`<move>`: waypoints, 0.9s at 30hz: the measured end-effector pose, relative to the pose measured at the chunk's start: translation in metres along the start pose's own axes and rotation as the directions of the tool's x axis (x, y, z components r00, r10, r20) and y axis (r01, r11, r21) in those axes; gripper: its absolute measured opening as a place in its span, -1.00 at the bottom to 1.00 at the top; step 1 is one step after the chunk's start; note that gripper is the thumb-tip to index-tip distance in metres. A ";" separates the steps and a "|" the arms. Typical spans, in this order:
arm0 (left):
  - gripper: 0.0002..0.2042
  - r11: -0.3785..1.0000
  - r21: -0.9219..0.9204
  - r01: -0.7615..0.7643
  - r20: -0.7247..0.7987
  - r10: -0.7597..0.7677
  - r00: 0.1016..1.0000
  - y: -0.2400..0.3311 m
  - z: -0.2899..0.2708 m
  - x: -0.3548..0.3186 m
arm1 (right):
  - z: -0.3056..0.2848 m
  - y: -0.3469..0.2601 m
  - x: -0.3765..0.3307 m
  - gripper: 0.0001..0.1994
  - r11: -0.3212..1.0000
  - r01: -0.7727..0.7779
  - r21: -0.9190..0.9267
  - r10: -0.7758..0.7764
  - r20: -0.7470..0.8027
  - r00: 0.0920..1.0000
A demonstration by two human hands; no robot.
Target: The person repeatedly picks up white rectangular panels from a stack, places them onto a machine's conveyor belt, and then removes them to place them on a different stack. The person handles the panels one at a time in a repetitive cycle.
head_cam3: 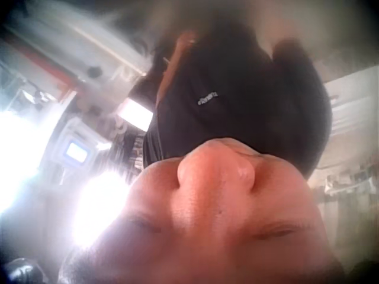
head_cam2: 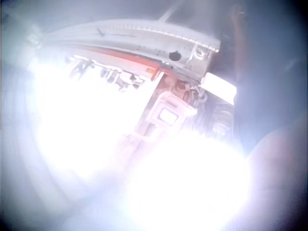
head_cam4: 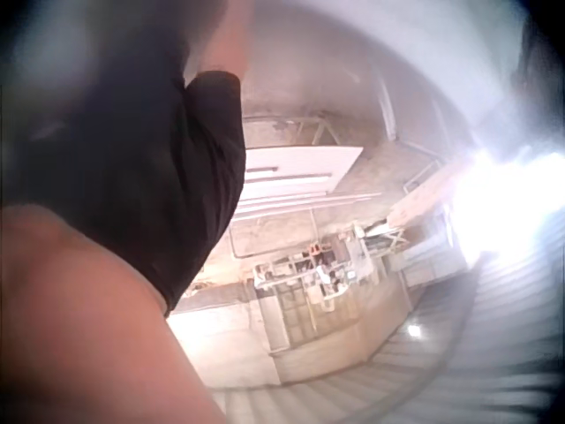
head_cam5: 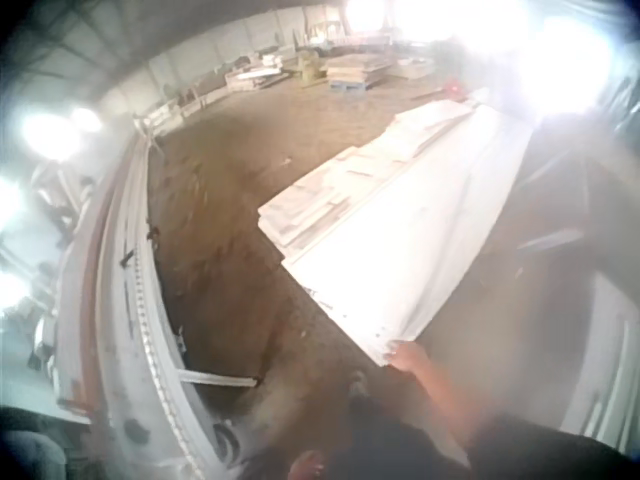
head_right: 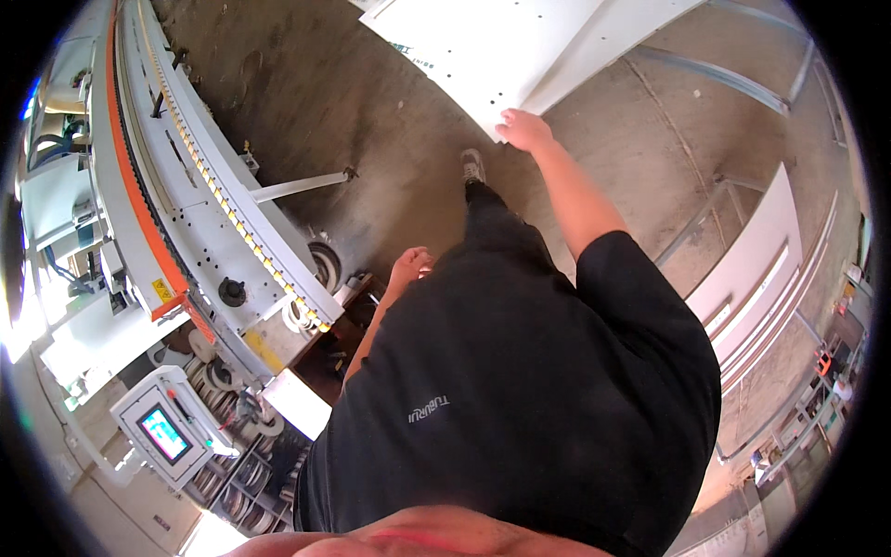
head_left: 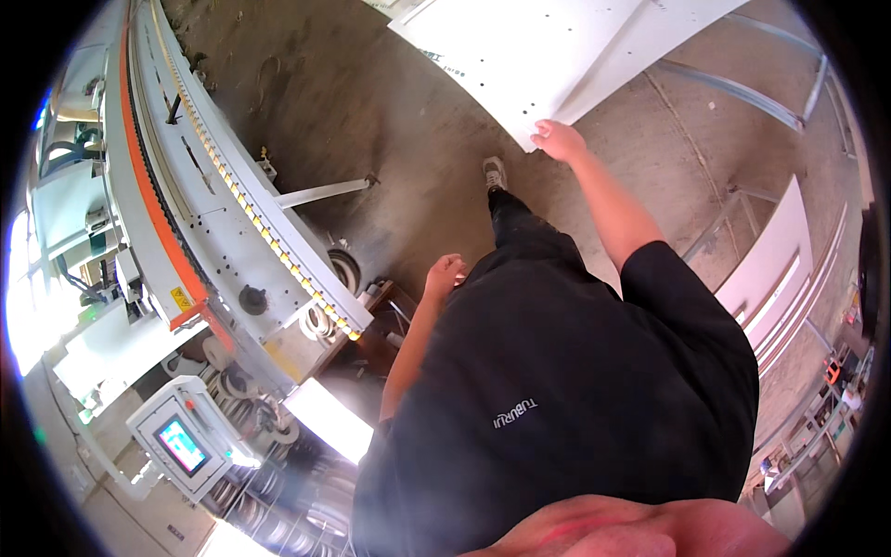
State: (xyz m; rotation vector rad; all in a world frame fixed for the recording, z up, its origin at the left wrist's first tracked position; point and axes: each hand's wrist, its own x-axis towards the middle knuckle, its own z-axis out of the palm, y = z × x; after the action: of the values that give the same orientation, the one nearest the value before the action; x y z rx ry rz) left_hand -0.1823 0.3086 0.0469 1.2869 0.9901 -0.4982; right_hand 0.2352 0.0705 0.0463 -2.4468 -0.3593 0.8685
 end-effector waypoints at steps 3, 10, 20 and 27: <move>-0.67 0.995 0.064 0.077 0.014 -0.079 0.997 0.045 -0.012 0.007 | -0.002 -0.013 0.041 -0.46 0.983 -0.123 -0.134 0.133 0.071 0.989; -0.70 0.983 0.179 -0.031 -0.087 0.048 0.995 0.146 -0.043 0.082 | 0.004 -0.037 0.073 -0.55 0.979 -0.122 -0.164 0.158 0.225 0.961; -0.70 0.978 0.187 -0.086 0.140 0.061 0.988 0.267 0.000 0.159 | -0.004 -0.044 0.077 -0.56 0.947 -0.298 -0.122 0.306 0.058 0.950; -0.63 0.997 0.063 0.038 0.170 -0.048 0.984 0.258 0.015 0.216 | 0.046 -0.054 0.090 -0.51 0.982 -0.184 0.039 0.181 0.054 0.982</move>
State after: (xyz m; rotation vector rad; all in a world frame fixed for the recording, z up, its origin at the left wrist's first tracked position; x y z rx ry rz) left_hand 0.1386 0.4053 0.0118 1.2546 0.8664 -0.6646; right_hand 0.2700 0.1693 -0.0011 -2.4485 -0.1327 1.0048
